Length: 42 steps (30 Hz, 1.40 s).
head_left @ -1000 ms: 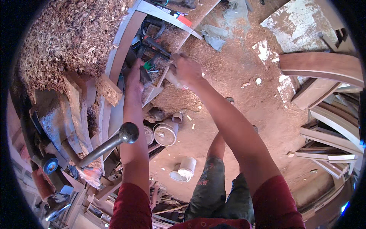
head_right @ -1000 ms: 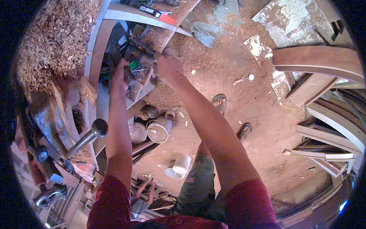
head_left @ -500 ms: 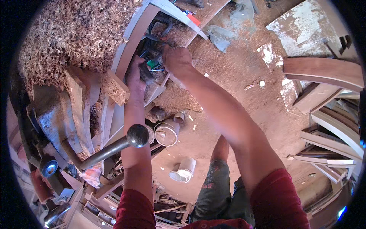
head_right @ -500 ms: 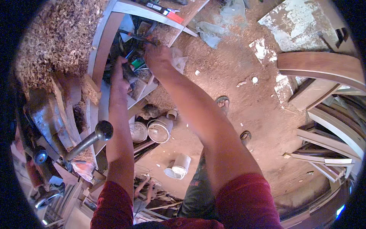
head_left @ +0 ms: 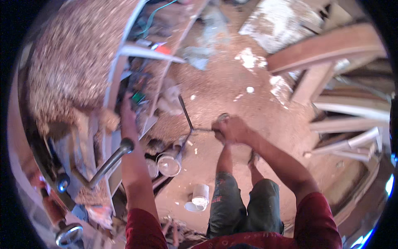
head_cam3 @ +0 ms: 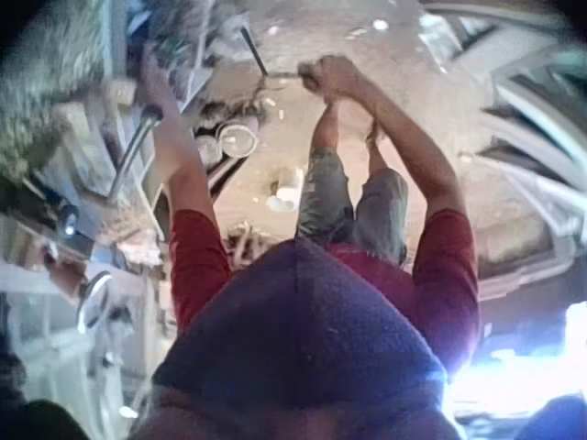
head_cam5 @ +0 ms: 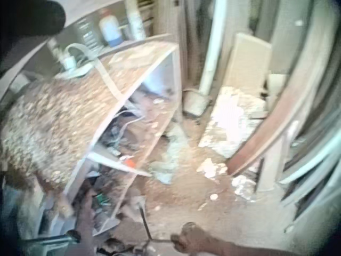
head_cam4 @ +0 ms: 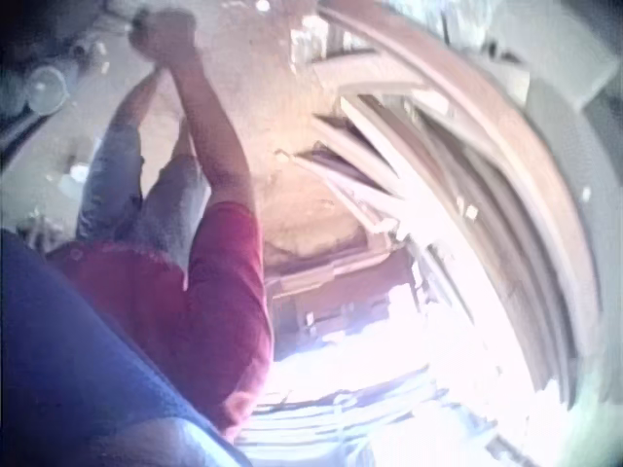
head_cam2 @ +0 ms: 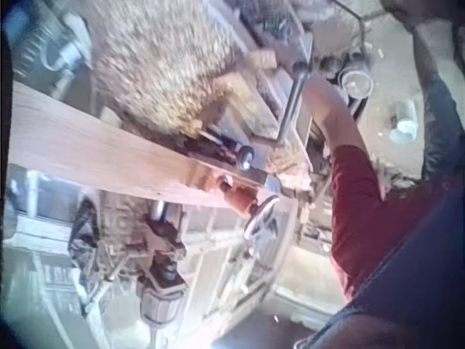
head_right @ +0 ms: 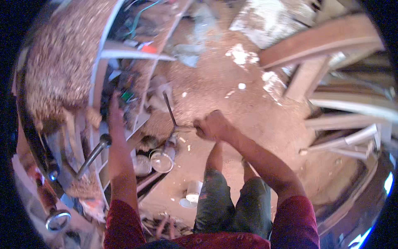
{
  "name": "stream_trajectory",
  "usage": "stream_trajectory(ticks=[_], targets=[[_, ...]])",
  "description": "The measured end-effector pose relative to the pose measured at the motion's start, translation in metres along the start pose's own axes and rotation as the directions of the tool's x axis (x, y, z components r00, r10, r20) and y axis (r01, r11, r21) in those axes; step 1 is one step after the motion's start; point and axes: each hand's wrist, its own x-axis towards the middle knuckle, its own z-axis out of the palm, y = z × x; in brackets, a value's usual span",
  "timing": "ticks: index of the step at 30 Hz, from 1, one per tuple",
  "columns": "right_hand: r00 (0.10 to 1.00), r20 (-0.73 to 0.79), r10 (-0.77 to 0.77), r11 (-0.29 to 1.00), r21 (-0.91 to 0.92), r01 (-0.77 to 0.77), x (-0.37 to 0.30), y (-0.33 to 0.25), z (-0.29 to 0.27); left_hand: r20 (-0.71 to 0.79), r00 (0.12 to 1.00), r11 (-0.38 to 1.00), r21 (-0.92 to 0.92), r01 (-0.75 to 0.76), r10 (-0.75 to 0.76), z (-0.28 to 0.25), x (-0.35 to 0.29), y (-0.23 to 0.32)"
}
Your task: The person prepares and operates a handheld router to finish the edge of a wooden plank. They first assemble the router bit by hand, use pliers to tighten the assembly, and then guide the powered router along the edge of the wood on a workbench.
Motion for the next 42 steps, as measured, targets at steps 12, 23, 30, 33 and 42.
stream_trajectory(ticks=[12,23,30,33,42], targets=[[-0.29,-0.049,0.956,-0.151,0.765,-0.626,-0.569,-0.021,0.282,0.597,0.664,-0.68,0.711,-0.179,0.449,0.032,-0.125,-0.142],[-0.008,0.401,0.916,-0.305,0.711,0.634,-0.761,-0.157,0.479,0.74,-0.004,0.102,0.088,-0.991,-0.672,0.204,-0.804,-0.482],[-0.39,-0.151,0.908,0.314,0.862,0.398,-0.886,-0.207,0.476,0.402,0.065,0.154,0.49,-0.858,-0.913,0.18,-1.12,-0.629],[-0.473,-0.327,0.818,0.487,0.832,0.267,-0.966,-0.208,0.487,0.447,-0.021,0.308,0.582,-0.753,-0.894,0.198,-1.197,-0.675],[-0.469,-0.331,0.819,0.545,0.705,0.454,-1.285,-0.135,0.507,0.422,-0.358,0.49,0.262,-0.831,-0.833,0.306,-1.43,-0.815]])
